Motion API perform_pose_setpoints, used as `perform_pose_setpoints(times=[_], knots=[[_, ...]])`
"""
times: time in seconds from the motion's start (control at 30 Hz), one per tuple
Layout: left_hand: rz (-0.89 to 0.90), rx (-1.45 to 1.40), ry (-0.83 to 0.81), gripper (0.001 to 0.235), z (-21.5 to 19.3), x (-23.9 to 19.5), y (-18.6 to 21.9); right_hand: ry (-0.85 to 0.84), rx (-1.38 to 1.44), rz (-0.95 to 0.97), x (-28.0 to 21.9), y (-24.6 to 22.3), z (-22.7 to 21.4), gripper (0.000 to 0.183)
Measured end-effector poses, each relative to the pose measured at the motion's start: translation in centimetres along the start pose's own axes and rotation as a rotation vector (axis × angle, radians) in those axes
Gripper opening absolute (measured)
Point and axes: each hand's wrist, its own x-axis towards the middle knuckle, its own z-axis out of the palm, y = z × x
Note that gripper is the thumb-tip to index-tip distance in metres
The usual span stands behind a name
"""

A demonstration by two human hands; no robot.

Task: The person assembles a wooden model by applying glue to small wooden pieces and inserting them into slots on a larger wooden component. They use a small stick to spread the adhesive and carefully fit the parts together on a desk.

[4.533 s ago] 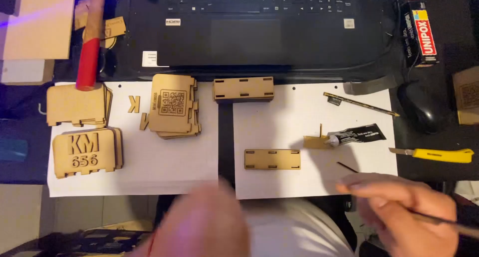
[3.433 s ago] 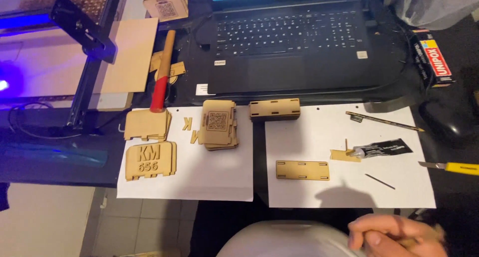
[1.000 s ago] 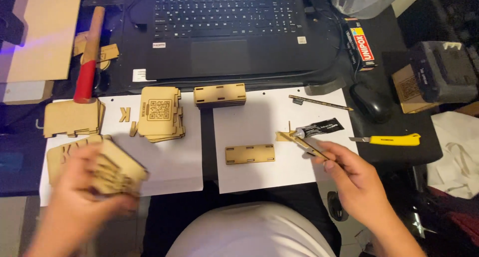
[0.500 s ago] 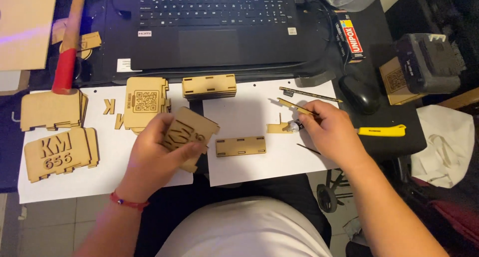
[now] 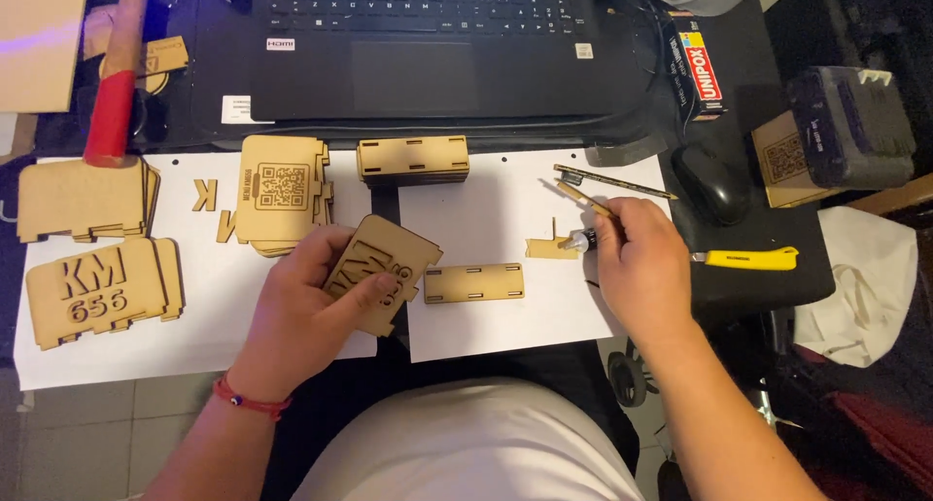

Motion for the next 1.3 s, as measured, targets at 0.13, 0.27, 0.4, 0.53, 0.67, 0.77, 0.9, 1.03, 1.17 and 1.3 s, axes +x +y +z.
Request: perform_pose_setpoints(times=[0.13, 0.27, 0.4, 0.53, 0.67, 0.77, 0.9, 1.03, 1.17, 1.3], knots=[[0.018, -0.003, -0.009, 0.030, -0.23, 0.18, -0.49, 0.058, -0.026, -0.020, 0.25, 0.09, 0.12, 0.017], [-0.008, 0.016, -0.014, 0.032, -0.28, 0.10, -0.56, 0.041, -0.087, -0.045, 0.18, 0.22, 0.26, 0.014], [-0.006, -0.043, -0.013, 0.032, -0.14, -0.05, -0.67, 0.056, -0.103, -0.100, 0.19, 0.61, 0.31, 0.015], [0.012, 0.022, -0.013, 0.031, -0.22, -0.14, -0.51, 0.038, -0.128, -0.089, 0.26, 0.53, 0.19, 0.016], [0.010, 0.001, -0.024, 0.031, -0.21, -0.19, -0.33, 0.025, -0.133, -0.106, 0.38, 0.52, 0.07, 0.014], [0.009, 0.034, -0.016, 0.030, -0.21, -0.15, -0.20, 0.023, -0.154, -0.115, 0.39, 0.49, 0.03, 0.015], [-0.019, -0.002, -0.033, 0.030, -0.21, -0.23, -0.04, 0.016, -0.206, -0.086, 0.23, 0.65, 0.25, 0.015], [-0.011, 0.027, -0.042, 0.029, -0.32, -0.20, 0.00, 0.017, -0.222, -0.098, 0.26, 0.55, 0.17, 0.016], [0.032, 0.004, -0.039, 0.028, -0.23, -0.05, -0.59, 0.029, -0.247, -0.103, 0.31, 0.53, 0.24, 0.015], [-0.007, -0.030, -0.054, 0.031, -0.30, -0.18, -0.23, 0.032, -0.273, -0.116, 0.31, 0.51, 0.26, 0.014]])
